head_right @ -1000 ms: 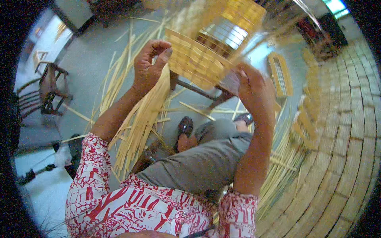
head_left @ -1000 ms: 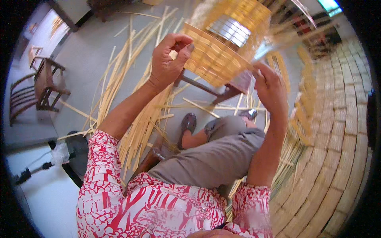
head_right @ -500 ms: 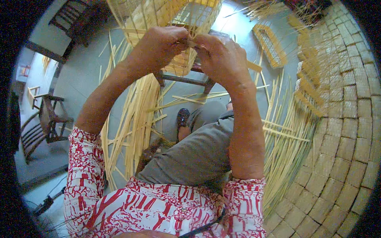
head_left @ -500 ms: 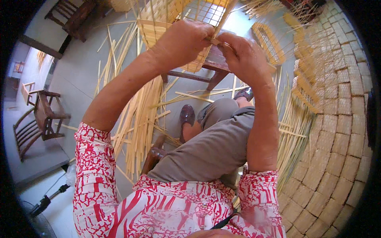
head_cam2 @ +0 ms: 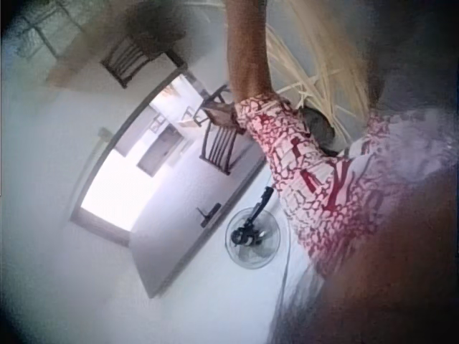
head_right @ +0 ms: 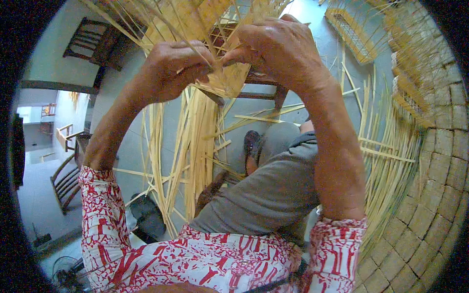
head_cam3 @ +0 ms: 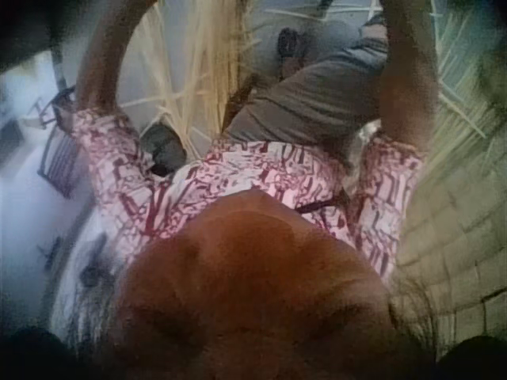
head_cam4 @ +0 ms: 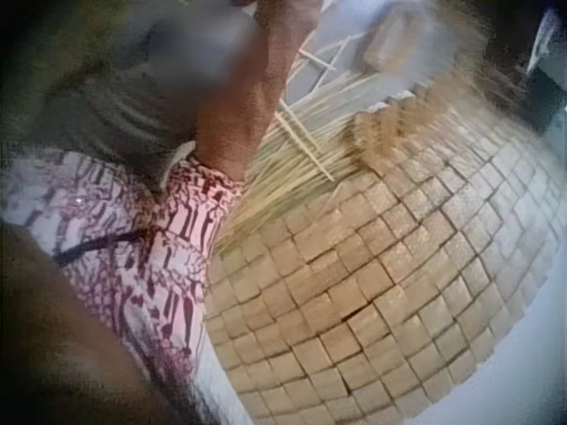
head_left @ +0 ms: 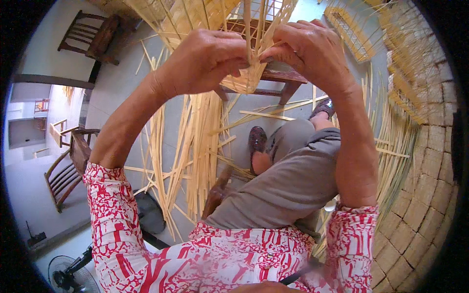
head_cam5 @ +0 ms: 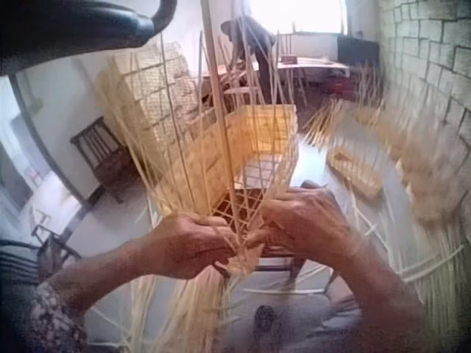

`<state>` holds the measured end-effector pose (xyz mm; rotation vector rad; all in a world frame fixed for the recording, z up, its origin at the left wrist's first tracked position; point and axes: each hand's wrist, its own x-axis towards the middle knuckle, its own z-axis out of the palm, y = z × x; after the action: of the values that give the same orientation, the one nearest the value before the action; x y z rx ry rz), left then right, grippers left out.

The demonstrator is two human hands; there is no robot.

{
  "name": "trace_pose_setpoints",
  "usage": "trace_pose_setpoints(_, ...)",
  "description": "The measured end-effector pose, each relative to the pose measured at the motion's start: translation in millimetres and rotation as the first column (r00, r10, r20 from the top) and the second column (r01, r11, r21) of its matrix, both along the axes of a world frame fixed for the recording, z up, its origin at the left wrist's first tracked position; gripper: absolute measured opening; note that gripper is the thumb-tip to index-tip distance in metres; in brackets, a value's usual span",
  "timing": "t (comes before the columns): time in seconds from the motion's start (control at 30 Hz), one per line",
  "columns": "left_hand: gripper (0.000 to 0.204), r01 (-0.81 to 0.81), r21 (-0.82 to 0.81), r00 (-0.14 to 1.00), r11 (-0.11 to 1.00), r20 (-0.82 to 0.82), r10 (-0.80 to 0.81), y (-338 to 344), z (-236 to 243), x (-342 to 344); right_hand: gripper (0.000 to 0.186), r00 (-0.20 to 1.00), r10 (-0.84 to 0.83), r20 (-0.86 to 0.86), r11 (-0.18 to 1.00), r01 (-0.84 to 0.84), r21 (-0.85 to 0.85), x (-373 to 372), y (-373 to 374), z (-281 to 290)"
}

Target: The person weaves a basket by hand, interlacing thin bamboo strips through a vertical frame. The basket is held on a small wooden stool while the person sits on the floor and continues the weaving pattern.

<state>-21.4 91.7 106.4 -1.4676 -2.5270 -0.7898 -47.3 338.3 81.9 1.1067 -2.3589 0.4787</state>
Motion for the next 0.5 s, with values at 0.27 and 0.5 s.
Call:
trace_pose_setpoints(0.27,0.006,0.071,-0.018,0.995,0.997,-0.063,-0.072,-7,5,11,0.037,0.987,0.129,0.096,0.992,-0.127,-0.026,6,-9,5)
trace_pose_setpoints(0.5,0.008,-0.119,0.235,0.949,0.965,0.313,0.041,-8,2,20,0.050,0.980,0.177,0.095,0.982,-0.182,0.045,1,-13,23)
